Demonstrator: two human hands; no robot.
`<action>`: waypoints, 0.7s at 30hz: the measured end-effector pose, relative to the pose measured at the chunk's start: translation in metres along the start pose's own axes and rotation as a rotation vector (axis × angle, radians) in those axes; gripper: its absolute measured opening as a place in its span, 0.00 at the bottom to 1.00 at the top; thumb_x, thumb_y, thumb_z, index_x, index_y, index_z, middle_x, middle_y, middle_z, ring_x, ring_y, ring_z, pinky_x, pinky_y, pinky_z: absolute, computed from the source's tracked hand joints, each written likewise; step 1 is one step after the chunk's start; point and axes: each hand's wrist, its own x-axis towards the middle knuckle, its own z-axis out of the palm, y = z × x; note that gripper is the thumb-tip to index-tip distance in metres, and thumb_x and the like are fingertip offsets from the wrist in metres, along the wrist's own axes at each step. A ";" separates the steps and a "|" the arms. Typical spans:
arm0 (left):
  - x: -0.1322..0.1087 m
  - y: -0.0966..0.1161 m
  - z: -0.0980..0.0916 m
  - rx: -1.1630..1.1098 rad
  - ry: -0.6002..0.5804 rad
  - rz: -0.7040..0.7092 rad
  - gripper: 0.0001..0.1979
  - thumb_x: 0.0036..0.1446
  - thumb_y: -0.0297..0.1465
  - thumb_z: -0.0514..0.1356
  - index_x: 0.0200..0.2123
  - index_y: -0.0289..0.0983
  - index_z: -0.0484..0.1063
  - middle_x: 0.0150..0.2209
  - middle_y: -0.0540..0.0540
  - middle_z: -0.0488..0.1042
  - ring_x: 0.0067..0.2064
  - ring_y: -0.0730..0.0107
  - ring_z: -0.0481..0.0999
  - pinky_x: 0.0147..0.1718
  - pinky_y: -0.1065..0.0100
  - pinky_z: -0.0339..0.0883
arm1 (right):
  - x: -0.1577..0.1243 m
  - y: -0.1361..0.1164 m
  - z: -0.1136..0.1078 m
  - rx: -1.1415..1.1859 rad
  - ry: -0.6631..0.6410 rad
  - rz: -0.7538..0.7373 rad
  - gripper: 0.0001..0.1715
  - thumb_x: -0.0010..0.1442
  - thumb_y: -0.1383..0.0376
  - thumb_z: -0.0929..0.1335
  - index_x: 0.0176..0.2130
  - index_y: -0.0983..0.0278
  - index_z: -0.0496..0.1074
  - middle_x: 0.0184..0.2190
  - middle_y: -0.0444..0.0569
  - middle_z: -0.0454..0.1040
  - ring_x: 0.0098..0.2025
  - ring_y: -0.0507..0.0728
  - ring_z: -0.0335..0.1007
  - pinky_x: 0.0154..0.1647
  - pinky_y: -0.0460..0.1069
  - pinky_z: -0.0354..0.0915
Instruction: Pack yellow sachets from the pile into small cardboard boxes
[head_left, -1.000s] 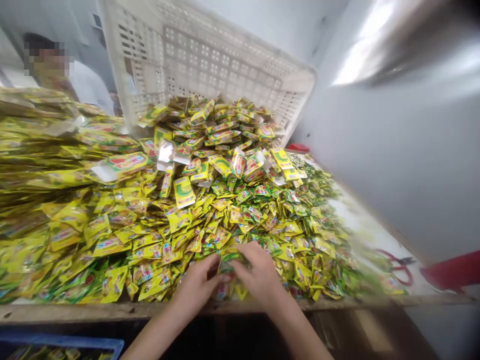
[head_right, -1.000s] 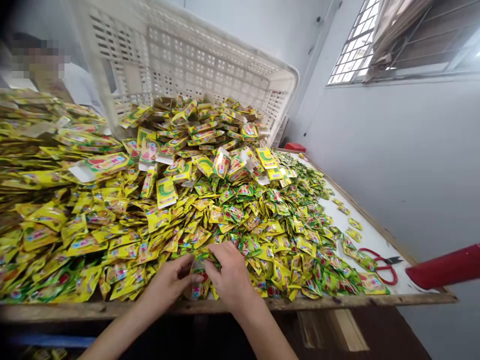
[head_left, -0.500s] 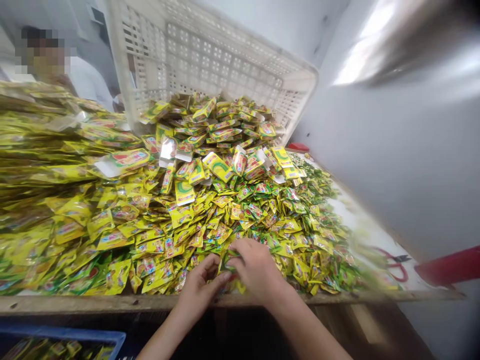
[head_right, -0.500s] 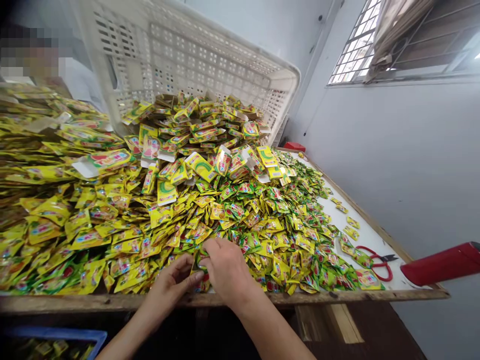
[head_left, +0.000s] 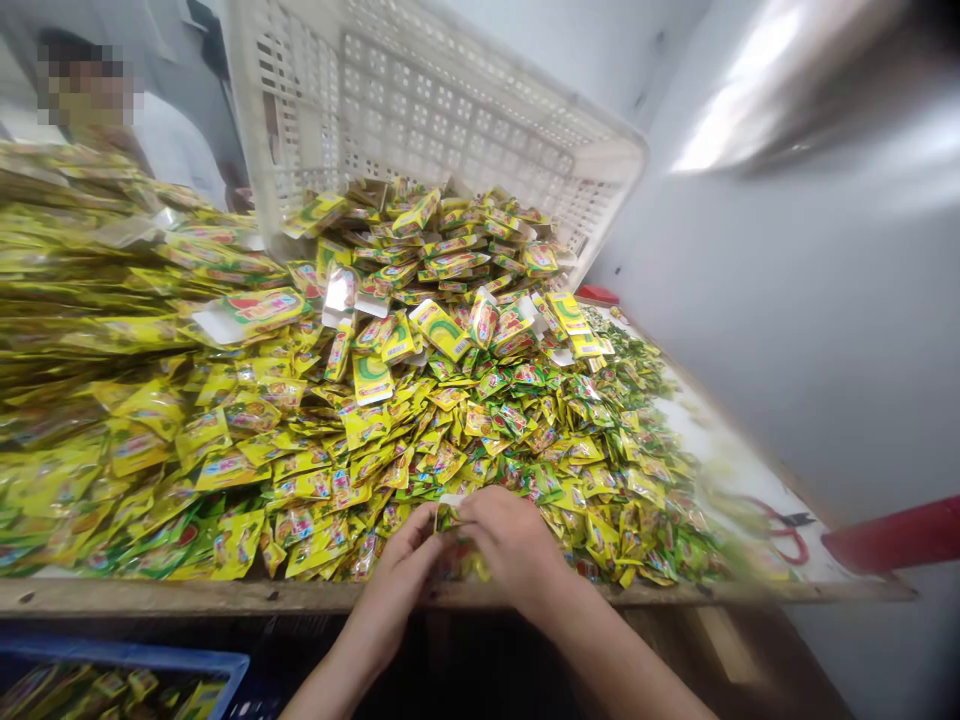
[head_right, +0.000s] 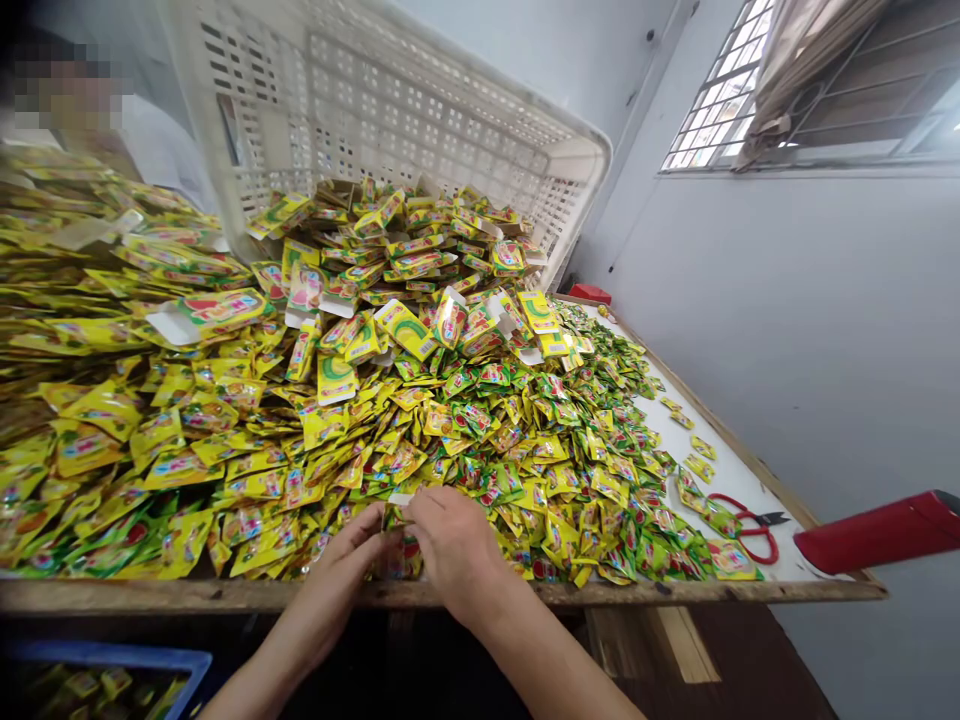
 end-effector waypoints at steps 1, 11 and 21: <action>0.001 0.001 -0.002 0.011 -0.019 0.004 0.18 0.56 0.31 0.59 0.51 0.40 0.72 0.52 0.47 0.75 0.53 0.59 0.72 0.51 0.65 0.65 | 0.000 0.000 -0.004 -0.055 -0.029 -0.016 0.08 0.63 0.70 0.66 0.38 0.61 0.75 0.38 0.50 0.75 0.42 0.57 0.67 0.44 0.51 0.64; 0.002 -0.013 -0.019 0.096 -0.001 -0.022 0.19 0.59 0.40 0.60 0.52 0.41 0.73 0.55 0.47 0.74 0.59 0.56 0.68 0.58 0.61 0.60 | -0.016 0.001 -0.003 0.220 0.079 0.202 0.10 0.64 0.62 0.67 0.43 0.56 0.78 0.49 0.50 0.73 0.52 0.59 0.65 0.55 0.55 0.61; 0.006 -0.002 -0.029 0.188 0.037 0.008 0.17 0.53 0.38 0.65 0.47 0.41 0.79 0.47 0.44 0.80 0.50 0.54 0.77 0.53 0.58 0.67 | -0.016 0.000 0.030 0.757 0.238 0.534 0.09 0.52 0.63 0.73 0.36 0.61 0.81 0.29 0.46 0.73 0.26 0.51 0.66 0.26 0.45 0.64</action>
